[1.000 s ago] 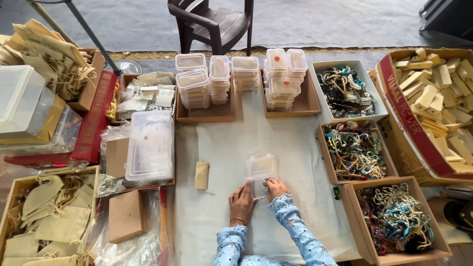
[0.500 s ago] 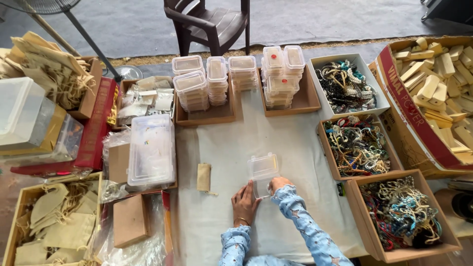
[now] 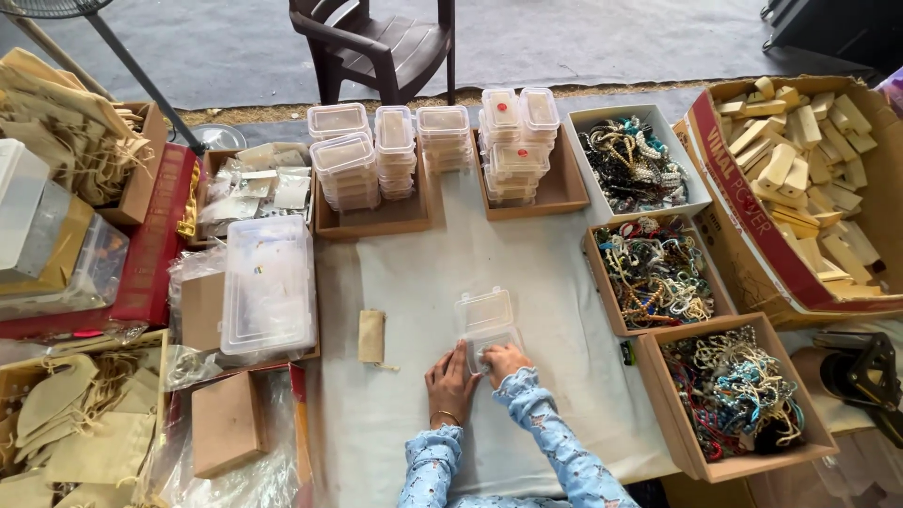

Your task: Sorting small jewelry items and packaging them into plastic containers and fabric pouches at a workstation.

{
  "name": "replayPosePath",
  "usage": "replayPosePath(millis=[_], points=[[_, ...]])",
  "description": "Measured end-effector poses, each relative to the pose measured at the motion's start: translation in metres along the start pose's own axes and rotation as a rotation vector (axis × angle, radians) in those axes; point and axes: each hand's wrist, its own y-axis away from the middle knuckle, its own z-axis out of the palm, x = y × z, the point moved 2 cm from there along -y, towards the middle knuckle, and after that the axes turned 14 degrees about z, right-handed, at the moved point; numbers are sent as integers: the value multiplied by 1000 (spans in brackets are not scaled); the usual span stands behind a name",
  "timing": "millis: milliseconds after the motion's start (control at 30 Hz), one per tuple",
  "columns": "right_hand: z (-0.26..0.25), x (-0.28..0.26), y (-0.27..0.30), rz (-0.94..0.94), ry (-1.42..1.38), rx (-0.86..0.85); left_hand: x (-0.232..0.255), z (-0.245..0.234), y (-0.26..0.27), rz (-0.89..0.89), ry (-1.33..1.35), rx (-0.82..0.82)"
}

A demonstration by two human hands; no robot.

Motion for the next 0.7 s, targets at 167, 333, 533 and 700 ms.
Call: replayPosePath(millis=[167,333,533,700], points=[[21,2,-2,-158,-255,82,-2,2,3,-13,27,-1],[27,24,-18,-261,-331,182,-1,4,4,-6,50,34],[-2,7,-13,56,-68,182,-1,-1,-2,18,31,27],[10,-21,0,-22,-145,209,-4,8,3,3,-3,20]])
